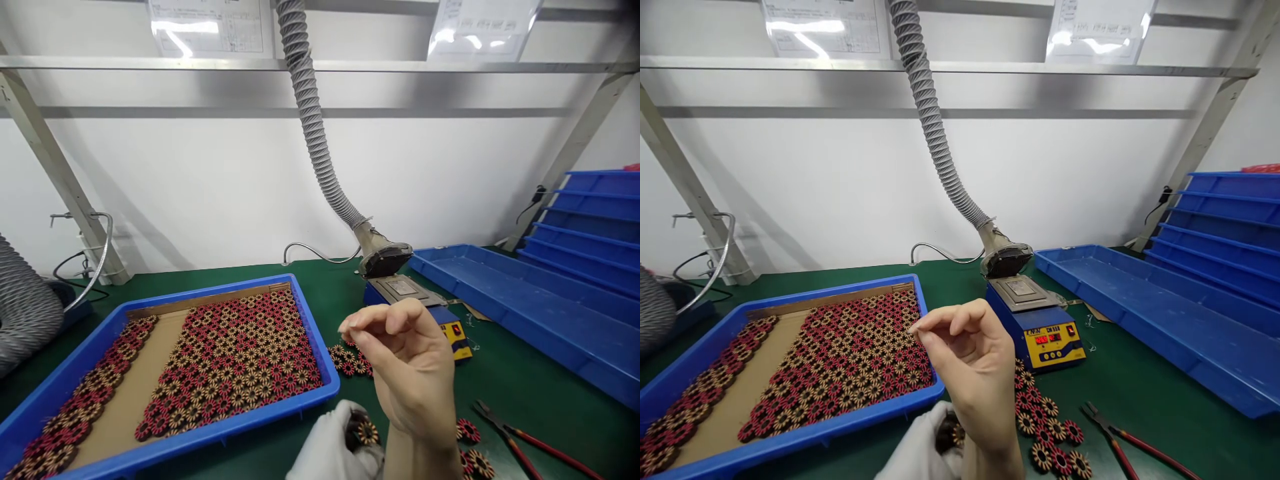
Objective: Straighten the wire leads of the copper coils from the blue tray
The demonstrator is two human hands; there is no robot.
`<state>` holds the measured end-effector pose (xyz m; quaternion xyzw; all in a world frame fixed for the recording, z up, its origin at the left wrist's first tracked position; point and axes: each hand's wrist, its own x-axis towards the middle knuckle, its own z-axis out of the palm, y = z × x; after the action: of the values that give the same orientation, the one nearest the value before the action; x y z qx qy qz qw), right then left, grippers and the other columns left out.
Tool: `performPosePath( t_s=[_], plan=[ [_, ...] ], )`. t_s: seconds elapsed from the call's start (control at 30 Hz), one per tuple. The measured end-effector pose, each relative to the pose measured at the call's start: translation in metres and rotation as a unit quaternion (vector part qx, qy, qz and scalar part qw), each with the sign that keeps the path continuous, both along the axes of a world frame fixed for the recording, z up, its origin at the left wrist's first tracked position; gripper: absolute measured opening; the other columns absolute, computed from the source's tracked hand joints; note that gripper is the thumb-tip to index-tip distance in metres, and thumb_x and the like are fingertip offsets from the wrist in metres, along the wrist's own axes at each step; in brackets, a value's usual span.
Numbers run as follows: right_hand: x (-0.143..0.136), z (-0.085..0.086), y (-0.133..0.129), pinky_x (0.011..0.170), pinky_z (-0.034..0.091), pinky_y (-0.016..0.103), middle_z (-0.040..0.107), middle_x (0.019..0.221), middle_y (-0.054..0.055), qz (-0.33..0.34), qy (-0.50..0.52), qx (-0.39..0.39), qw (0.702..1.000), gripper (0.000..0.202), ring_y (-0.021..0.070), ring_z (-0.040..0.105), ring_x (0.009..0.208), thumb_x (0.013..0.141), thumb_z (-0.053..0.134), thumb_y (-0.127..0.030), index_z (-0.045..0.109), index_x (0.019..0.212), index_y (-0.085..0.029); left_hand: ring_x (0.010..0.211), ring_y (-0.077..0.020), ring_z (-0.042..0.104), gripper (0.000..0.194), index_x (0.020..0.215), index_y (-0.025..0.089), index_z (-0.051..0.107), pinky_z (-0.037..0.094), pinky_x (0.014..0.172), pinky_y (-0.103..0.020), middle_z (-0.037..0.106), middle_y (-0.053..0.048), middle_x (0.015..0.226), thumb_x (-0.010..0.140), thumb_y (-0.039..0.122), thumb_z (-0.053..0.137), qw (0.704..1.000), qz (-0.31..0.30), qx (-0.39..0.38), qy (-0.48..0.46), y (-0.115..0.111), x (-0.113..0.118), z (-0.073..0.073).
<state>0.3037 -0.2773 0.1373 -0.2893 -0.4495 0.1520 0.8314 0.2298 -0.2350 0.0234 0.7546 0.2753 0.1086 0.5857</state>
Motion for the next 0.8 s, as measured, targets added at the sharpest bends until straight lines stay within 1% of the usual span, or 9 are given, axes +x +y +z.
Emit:
performPosePath(
  t_s=[0.07,0.17,0.27,0.33,0.43,0.53,0.67,0.73,0.8],
  plan=[
    [-0.001,0.001,0.002,0.076,0.057,0.020,0.076,0.082,-0.004,-0.014,0.005,0.005,1.000,0.028,0.0112,0.071,0.081,0.081,0.069,0.002,0.058,0.081,-0.024,0.084,-0.0198,0.066,0.019,0.094,0.021,0.065,0.053,0.081,-0.034,0.071,-0.004,0.089,0.077,0.020,0.071,1.000,0.013,0.006,-0.021,0.011,-0.016,0.012],
    [-0.002,0.001,0.004,0.073,0.059,0.021,0.077,0.079,-0.004,-0.037,0.019,0.008,0.999,0.028,0.0127,0.073,0.078,0.077,0.075,-0.001,0.060,0.081,-0.024,0.084,-0.0195,0.064,0.026,0.097,0.019,0.063,0.052,0.079,-0.030,0.071,-0.005,0.090,0.071,0.017,0.063,0.995,0.064,0.019,-0.075,0.030,-0.038,0.047],
    [-0.006,0.000,0.008,0.062,0.057,0.020,0.073,0.066,-0.004,-0.060,0.027,-0.009,0.998,0.022,0.0120,0.069,0.062,0.081,0.077,-0.011,0.059,0.079,-0.023,0.065,-0.0143,0.058,0.028,0.095,0.017,0.065,0.048,0.061,-0.025,0.066,-0.001,0.074,0.069,0.025,0.065,0.965,0.186,-0.010,-0.183,0.046,-0.054,0.082],
    [-0.009,-0.001,0.012,0.050,0.048,0.016,0.058,0.052,-0.008,-0.075,0.028,-0.029,0.996,0.016,0.0079,0.055,0.047,0.089,0.071,-0.019,0.058,0.081,-0.023,0.057,-0.0103,0.052,0.029,0.094,0.018,0.068,0.043,0.053,-0.020,0.060,0.003,0.063,0.066,0.025,0.071,0.933,0.244,-0.047,-0.262,0.051,-0.061,0.095],
    [-0.014,-0.002,0.020,0.046,0.039,0.014,0.049,0.062,-0.008,-0.100,0.013,-0.060,0.993,0.009,0.0074,0.045,0.050,0.095,0.063,-0.024,0.055,0.098,-0.028,0.059,-0.0112,0.056,0.029,0.089,0.020,0.070,0.046,0.057,-0.022,0.063,0.001,0.067,0.064,0.031,0.080,0.892,0.250,-0.097,-0.363,0.050,-0.068,0.102],
    [-0.018,-0.005,0.027,0.061,0.048,0.019,0.059,0.090,-0.003,-0.087,-0.056,-0.105,0.989,0.038,0.0119,0.055,0.074,0.091,0.067,-0.024,0.048,0.121,-0.037,0.066,-0.0185,0.064,0.039,0.090,0.019,0.069,0.053,0.064,-0.031,0.068,-0.007,0.080,0.064,0.046,0.082,0.888,0.214,-0.143,-0.380,0.045,-0.072,0.102],
    [-0.027,-0.010,0.037,0.051,0.041,0.016,0.046,0.061,-0.008,-0.009,-0.072,-0.161,0.984,0.023,0.0098,0.043,0.053,0.099,0.056,-0.029,0.053,0.121,-0.034,0.062,-0.0194,0.062,0.058,0.094,0.018,0.068,0.053,0.061,-0.033,0.067,-0.007,0.075,0.054,0.058,0.084,0.899,0.198,-0.162,-0.354,0.049,-0.076,0.100],
    [-0.034,-0.012,0.043,0.065,0.049,0.020,0.058,0.080,-0.004,0.067,-0.039,-0.113,0.991,0.035,0.0111,0.054,0.067,0.098,0.058,-0.028,0.047,0.129,-0.040,0.058,-0.0180,0.059,0.063,0.085,0.018,0.068,0.050,0.055,-0.031,0.064,-0.005,0.067,0.046,0.065,0.084,0.907,0.182,-0.146,-0.350,0.053,-0.079,0.100],
    [-0.040,-0.015,0.048,0.091,0.050,0.033,0.061,0.120,0.001,0.156,-0.022,-0.074,0.985,0.052,0.0178,0.060,0.102,0.095,0.061,-0.032,0.036,0.139,-0.046,0.056,-0.0161,0.056,0.060,0.082,0.018,0.069,0.048,0.053,-0.029,0.060,-0.003,0.064,0.050,0.067,0.082,0.907,0.177,-0.133,-0.357,0.054,-0.082,0.100]
  ],
)
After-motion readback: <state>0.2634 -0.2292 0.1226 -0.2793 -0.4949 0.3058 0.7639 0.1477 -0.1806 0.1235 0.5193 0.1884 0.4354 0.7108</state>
